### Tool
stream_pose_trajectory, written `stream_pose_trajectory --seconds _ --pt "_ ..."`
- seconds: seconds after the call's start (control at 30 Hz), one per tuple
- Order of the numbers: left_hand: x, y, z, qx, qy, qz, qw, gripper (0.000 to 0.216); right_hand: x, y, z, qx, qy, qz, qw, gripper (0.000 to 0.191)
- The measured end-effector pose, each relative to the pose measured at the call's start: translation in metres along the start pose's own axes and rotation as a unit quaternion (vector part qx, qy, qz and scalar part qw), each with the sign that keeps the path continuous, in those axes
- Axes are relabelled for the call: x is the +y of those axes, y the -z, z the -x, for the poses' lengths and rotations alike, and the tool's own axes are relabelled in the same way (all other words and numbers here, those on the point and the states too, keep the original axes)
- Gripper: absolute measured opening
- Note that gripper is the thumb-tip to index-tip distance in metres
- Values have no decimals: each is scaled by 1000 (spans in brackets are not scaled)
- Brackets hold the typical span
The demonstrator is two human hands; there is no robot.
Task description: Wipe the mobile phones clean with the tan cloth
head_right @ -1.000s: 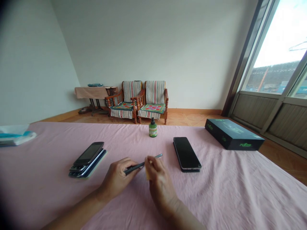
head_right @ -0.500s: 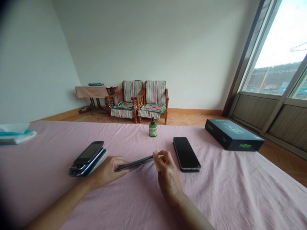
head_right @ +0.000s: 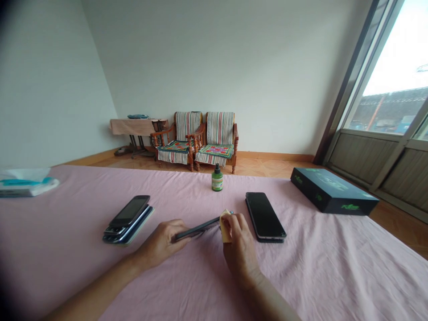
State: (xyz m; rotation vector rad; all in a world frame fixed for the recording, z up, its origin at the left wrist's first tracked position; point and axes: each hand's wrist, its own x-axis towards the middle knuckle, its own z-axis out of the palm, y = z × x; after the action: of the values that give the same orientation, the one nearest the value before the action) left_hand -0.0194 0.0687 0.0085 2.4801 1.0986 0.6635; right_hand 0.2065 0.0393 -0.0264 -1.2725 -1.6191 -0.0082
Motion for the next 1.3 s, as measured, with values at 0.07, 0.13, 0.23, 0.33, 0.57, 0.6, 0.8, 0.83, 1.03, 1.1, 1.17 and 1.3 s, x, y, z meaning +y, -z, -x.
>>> stream_pose_trajectory --seconds 0.07,0.13,0.23,0.33,0.57,0.6,0.8,0.83,1.03,1.1,1.17,1.3 --pt "2 0 0 0 -4 1 1000 18 0 1 -2 13 -15 -9 1000 12" --pt "3 -1 0 2 -2 2 1000 18 -1 4 -4 22 -22 -23 999 15" --pt "4 0 0 8 4 3 1000 18 0 12 -9 52 -18 -35 998 21" --pt "4 0 1 11 7 5 1000 17 4 21 -13 92 -5 -9 996 25" --pt "8 0 1 10 2 9 1000 16 5 31 -13 10 87 131 988 42" --pt "8 -1 1 11 2 9 1000 16 3 31 -13 -24 102 134 985 47" --pt "8 -1 1 16 2 12 1000 16 4 24 -9 -65 96 82 990 57" --pt "8 -1 1 17 2 12 1000 16 6 22 -9 -57 88 73 992 59" --pt "8 -1 1 19 5 14 1000 16 13 17 -5 -22 71 27 997 56" --pt "8 -1 1 18 6 14 1000 16 10 19 -5 -32 73 37 996 57" --pt "8 -2 1 17 7 15 1000 16 6 23 -6 -45 69 61 995 61" --pt "6 -1 2 16 7 16 1000 16 -1 27 -6 -57 66 142 986 65"
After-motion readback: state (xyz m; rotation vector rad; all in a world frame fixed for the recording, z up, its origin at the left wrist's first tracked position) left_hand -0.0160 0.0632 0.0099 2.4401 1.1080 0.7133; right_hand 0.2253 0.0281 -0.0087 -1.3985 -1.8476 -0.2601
